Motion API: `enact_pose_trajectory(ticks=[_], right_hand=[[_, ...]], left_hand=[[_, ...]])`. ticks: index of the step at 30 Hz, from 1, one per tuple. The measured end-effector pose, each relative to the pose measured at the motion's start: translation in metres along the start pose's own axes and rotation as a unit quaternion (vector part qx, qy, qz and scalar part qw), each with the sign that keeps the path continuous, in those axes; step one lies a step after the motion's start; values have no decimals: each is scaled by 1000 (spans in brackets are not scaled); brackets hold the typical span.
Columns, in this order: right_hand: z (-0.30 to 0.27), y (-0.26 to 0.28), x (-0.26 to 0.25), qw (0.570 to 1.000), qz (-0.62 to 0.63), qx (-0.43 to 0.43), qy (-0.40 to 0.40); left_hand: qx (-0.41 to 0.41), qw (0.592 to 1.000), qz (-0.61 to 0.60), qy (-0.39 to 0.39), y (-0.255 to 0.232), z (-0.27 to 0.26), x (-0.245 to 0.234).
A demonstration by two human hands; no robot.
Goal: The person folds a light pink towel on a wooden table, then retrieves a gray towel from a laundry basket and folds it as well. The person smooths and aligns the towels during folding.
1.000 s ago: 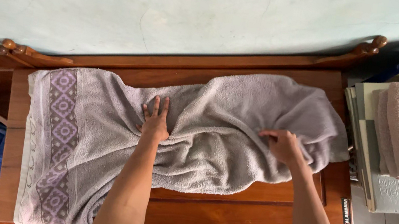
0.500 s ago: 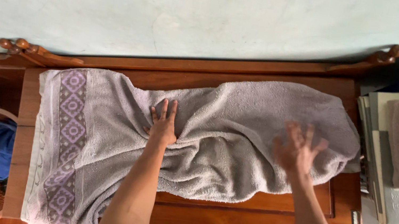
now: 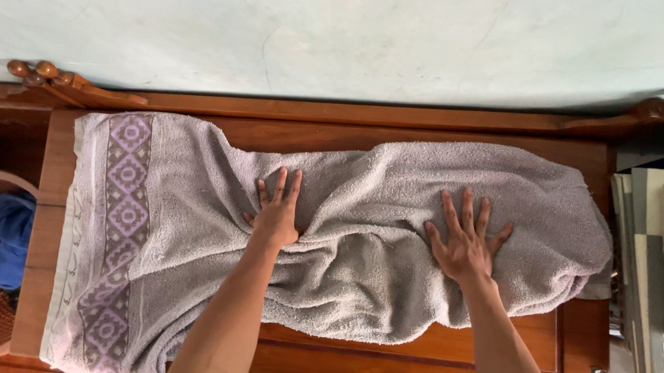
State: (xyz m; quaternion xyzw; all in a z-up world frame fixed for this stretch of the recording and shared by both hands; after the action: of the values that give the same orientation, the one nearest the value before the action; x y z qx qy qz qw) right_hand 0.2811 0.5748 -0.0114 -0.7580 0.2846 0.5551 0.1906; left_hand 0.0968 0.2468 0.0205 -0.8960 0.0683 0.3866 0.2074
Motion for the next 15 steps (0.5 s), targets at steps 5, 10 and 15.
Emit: enact_pose_trajectory(ticks=[5, 10, 15], right_hand=[[-2, 5, -11, 1000, -5, -4, 15], [-11, 2, -30, 993, 97, -29, 54], [-17, -34, -42, 956, 271, -60, -99]], left_hand=[[44, 997, -35, -49, 0, -7, -13], [25, 996, -28, -79, -2, -14, -10], [64, 993, -44, -85, -14, -5, 21]])
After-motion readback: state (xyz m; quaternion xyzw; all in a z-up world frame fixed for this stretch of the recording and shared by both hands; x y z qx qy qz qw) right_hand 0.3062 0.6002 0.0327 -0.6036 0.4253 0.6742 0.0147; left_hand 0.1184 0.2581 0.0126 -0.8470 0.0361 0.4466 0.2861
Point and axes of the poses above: each hand's wrist, its own z-axis towards the middle knuckle, its own x-axis out of the palm, y = z × x, the point moved 7 cm from there along z, towards the middle knuckle, and after that the axes turned 10 degrees about x, right-handed, at the moved point
